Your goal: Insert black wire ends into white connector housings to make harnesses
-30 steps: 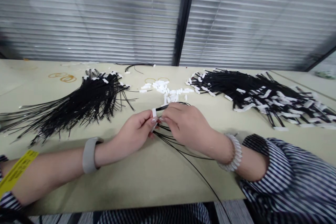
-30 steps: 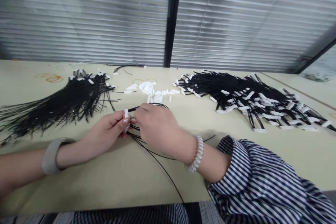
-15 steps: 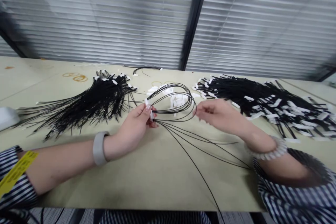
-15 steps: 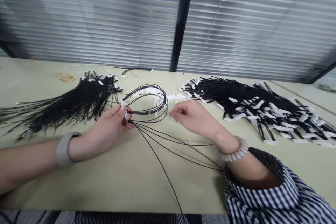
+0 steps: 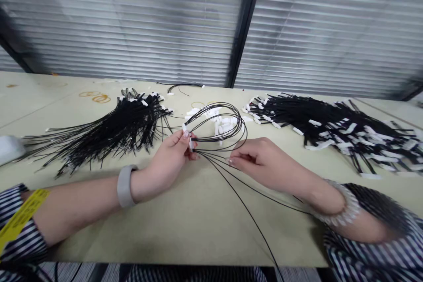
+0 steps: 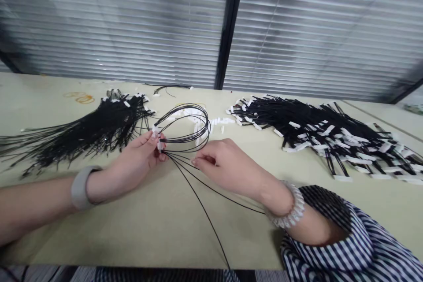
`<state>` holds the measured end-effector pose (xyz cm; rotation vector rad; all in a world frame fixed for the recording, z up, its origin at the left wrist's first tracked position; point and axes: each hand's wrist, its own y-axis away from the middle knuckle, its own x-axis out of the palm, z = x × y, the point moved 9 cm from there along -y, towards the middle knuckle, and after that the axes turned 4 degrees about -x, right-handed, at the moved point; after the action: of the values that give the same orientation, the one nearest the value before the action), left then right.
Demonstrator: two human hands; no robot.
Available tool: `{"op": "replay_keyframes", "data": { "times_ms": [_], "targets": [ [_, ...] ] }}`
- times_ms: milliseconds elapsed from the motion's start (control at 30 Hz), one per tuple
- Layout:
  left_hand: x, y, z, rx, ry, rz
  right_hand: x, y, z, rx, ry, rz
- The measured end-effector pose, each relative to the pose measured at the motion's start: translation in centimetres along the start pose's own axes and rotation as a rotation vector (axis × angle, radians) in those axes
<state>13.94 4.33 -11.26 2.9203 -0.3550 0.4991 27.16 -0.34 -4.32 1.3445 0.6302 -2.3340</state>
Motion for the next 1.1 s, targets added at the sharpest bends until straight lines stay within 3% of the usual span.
{"op": "replay_keyframes", "data": {
  "times_ms": [133,467,567,700,833,1100],
  "targets": [
    [-0.3,-0.2,0.1,0.039,-0.102,-0.008,-0.8,0.4,1.4,-0.030,0.091,-0.046],
    [-0.3,0.1,-0.3,0.062,-0.153,-0.048,2.0,1.6,4.7,-0.180,0.176,0.151],
    [-0.2,0.1,-0.2,0.043,-0.102,-0.038,1.2,1.5,4.1,-0.175,0.071,0.166],
    [-0.1,0.1,-0.2,0.030,-0.066,-0.031,-0.1,1.2,1.4,-0.045,-0.120,0.142],
    [-0.1,0.2,-0.3,0.028,-0.071,-0.044,0.3,1.0,-0.7,0.062,-0.092,0.138],
    [-0.1,0.1,-0.2,0.038,-0.109,-0.028,2.4,0.8,0.4,-0.006,-0.275,0.280]
  ]
}}
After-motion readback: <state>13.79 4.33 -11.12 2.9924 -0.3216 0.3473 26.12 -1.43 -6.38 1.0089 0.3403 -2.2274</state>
